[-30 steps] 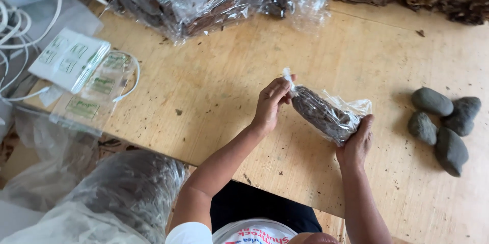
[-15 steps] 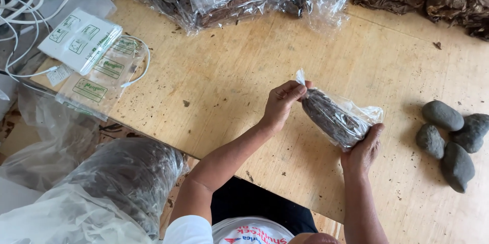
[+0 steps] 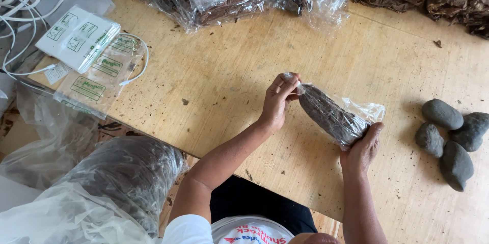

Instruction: The person places a dark, elongated object into a clear plastic bag, seals it, and sets it aside. They repeat this process with another object, handling each item individually on a wooden table.

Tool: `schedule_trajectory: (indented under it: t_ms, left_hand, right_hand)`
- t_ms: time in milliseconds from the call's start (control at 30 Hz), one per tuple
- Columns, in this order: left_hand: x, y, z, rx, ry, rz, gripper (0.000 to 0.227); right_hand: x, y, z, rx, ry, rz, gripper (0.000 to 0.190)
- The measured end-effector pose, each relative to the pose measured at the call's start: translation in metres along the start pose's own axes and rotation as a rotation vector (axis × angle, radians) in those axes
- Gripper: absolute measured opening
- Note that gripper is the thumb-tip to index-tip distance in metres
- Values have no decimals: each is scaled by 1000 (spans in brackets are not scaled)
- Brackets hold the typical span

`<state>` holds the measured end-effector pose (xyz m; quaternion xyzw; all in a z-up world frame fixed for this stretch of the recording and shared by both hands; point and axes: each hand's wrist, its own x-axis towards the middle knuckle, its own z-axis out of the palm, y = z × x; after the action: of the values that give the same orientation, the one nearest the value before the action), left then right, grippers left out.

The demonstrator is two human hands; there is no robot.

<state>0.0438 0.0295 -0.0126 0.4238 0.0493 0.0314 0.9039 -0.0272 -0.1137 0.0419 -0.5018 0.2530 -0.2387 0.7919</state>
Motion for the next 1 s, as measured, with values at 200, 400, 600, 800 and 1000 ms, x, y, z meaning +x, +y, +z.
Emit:
schedule_trajectory:
  t_ms: [200,400,600,800,1000]
  left_hand:
    - [-3,7,0,-19,-161,6,62]
    - [-29,6,24,83,-277,-303,74]
    - [-21,-13,19,52,-99,-280,30]
    - [-3,-33,-6,2,-108,-228,17]
    - [4,-37,-10,-30,-63,-176,21]
  right_hand:
    - [-7,-3,3,35,-24,-9,40]
    - [-6,-10,5,-75,31,33,44]
    - [16,11,-6,-138,33,83,47]
    - [42,57,-50,-3,-289,93,26]
    - [12,15,-29,-37,-531,-12,22]
